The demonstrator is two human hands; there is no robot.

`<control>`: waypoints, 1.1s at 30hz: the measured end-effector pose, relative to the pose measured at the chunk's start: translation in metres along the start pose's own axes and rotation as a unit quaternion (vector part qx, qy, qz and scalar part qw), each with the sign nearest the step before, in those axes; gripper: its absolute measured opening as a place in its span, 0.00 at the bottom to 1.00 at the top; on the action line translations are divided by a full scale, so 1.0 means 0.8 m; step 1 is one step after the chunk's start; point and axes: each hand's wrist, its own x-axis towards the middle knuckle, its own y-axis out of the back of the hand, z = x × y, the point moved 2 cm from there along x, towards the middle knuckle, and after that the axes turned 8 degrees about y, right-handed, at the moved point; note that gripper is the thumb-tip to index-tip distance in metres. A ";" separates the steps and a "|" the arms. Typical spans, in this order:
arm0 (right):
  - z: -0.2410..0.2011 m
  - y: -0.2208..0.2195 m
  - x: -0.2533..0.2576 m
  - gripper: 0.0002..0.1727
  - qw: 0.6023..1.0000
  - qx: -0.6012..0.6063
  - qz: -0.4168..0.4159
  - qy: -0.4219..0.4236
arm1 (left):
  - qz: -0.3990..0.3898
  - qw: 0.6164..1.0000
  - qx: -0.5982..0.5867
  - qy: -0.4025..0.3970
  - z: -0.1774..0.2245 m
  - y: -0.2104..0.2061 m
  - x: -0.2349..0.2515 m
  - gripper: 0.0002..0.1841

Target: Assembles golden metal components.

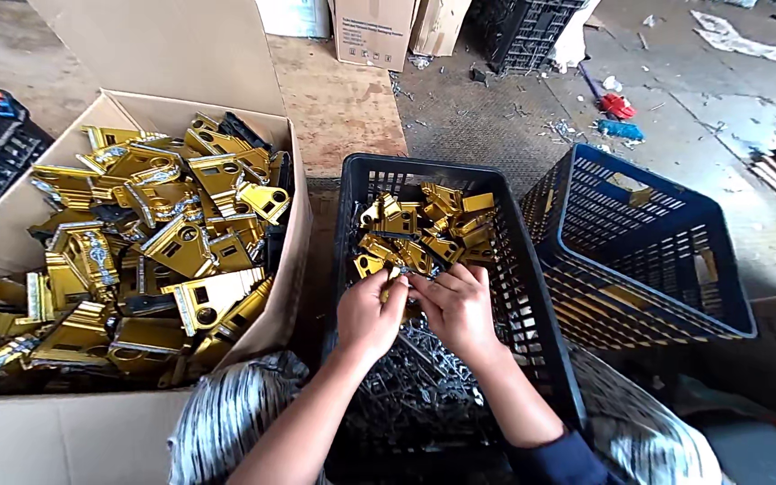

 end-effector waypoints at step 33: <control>0.018 0.036 0.015 0.32 0.899 0.430 -0.006 -0.080 | -0.081 0.946 -0.307 -0.068 0.006 0.023 0.006 0.13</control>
